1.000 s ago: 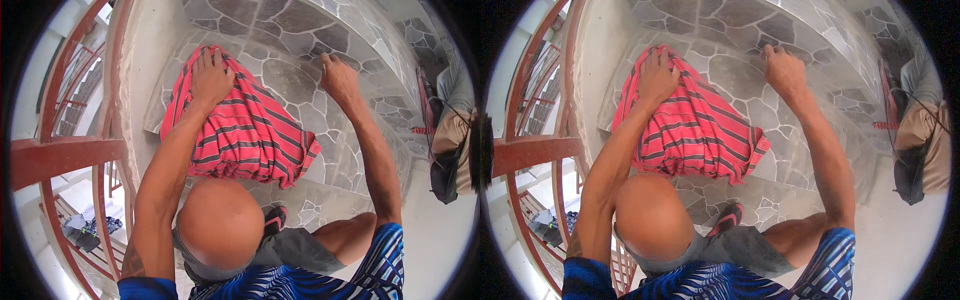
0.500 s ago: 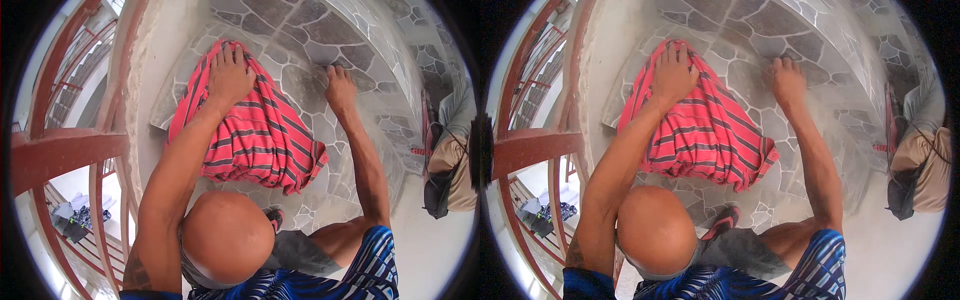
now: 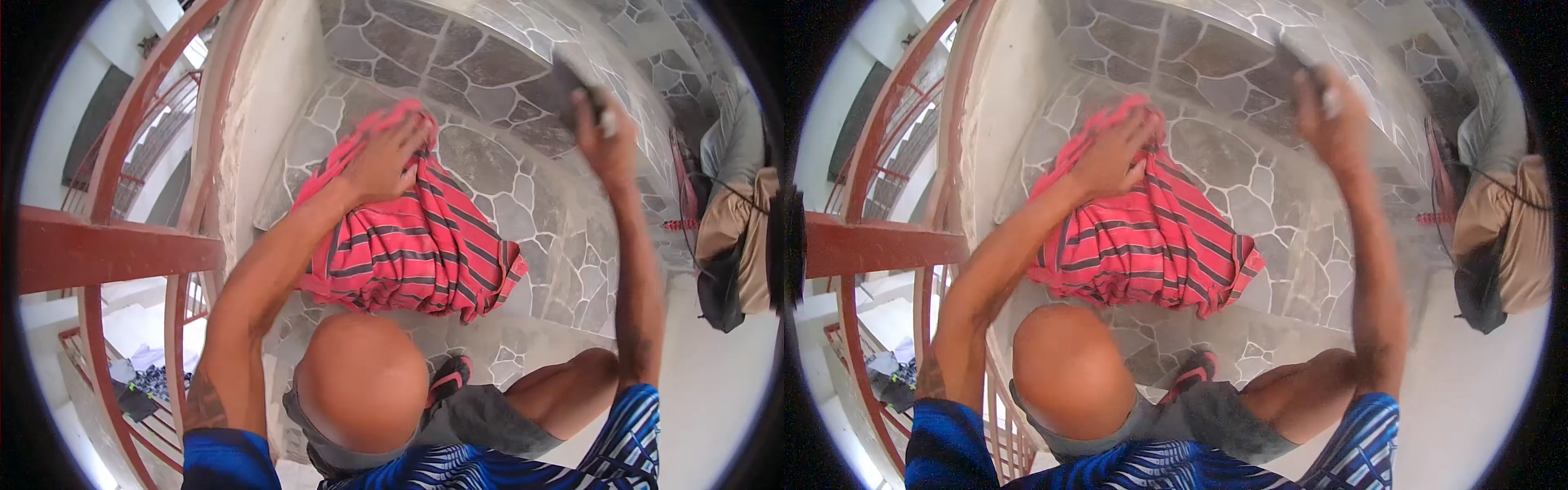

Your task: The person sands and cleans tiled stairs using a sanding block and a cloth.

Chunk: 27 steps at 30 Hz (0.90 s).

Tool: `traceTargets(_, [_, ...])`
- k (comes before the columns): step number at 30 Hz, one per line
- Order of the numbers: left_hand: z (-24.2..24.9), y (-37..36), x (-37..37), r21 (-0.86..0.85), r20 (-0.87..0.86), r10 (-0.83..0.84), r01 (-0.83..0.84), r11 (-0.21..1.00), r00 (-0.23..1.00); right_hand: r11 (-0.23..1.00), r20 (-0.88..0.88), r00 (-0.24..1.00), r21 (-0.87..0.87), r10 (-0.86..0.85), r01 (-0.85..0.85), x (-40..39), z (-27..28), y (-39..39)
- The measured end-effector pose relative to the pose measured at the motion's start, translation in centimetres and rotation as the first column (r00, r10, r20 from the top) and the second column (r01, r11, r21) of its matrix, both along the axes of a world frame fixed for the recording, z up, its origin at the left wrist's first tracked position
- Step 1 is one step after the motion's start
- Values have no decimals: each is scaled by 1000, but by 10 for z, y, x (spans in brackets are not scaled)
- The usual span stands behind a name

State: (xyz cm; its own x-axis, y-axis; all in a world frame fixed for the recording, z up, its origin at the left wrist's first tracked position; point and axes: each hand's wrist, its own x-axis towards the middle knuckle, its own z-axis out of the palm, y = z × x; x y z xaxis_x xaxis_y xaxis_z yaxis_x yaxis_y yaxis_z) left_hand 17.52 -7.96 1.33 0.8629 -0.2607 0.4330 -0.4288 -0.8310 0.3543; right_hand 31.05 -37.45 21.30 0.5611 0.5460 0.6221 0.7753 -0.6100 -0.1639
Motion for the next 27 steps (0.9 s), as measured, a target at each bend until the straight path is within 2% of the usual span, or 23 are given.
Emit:
traceTargets(3, [-7,-5,24,62,-68,-402,406,912,913,958,-62,980,211,-188,197,28,52,-15])
traceTargets(4, [2,-10,35,96,-88,-465,472,876,881,909,-226,967,367,-117,196,49,54,-23])
traceTargets(6, [19,-30,58,155,-144,-582,599,786,801,730,-484,867,634,118,255,99,43,-43])
traceTargets(8, [20,-51,93,166,-72,-661,663,730,747,736,-588,801,491,-114,466,149,21,-67])
traceTargets(10, [22,-78,125,166,-61,-764,761,627,643,716,-525,798,431,-296,549,163,-4,-76])
traceTargets(12, [19,-109,147,138,-103,-873,876,462,477,682,-598,781,496,-180,537,144,0,-65])
traceTargets(13, [16,-118,155,120,-192,-850,871,476,490,660,-624,772,529,-123,533,131,8,-56])
traceTargets(15, [18,-141,173,103,-353,-792,862,496,497,691,-613,765,466,-198,552,125,12,-61])
traceTargets(16, [33,-139,168,-50,-506,-654,738,673,562,692,-594,774,466,-218,552,136,10,-66])
traceTargets(17, [22,-134,172,-99,-453,-667,710,697,592,692,-583,777,460,-238,556,139,6,-68])
traceTargets(18, [9,-125,170,-155,-410,-673,681,716,615,647,-637,752,503,-171,573,141,1,-71])
traceTargets(19, [-3,-114,167,-212,-371,-675,649,731,638,687,-617,754,448,-226,572,133,1,-70])
traceTargets(21, [9,-66,142,-570,-514,-654,349,744,554,752,-550,766,335,-332,567,120,10,-69])
traceTargets(22, [11,-31,133,-422,-450,-543,366,829,709,652,-623,733,442,-272,617,122,6,-65])
traceTargets(23, [14,-4,125,-266,-346,-425,347,899,836,651,-627,728,436,-276,622,122,5,-64])
traceTargets(26, [30,16,107,-178,-285,-234,189,966,929,646,-630,735,457,-251,612,120,5,-52])
traceTargets(27, [33,14,111,-175,-322,-240,192,966,916,647,-618,751,478,-233,594,119,5,-46])
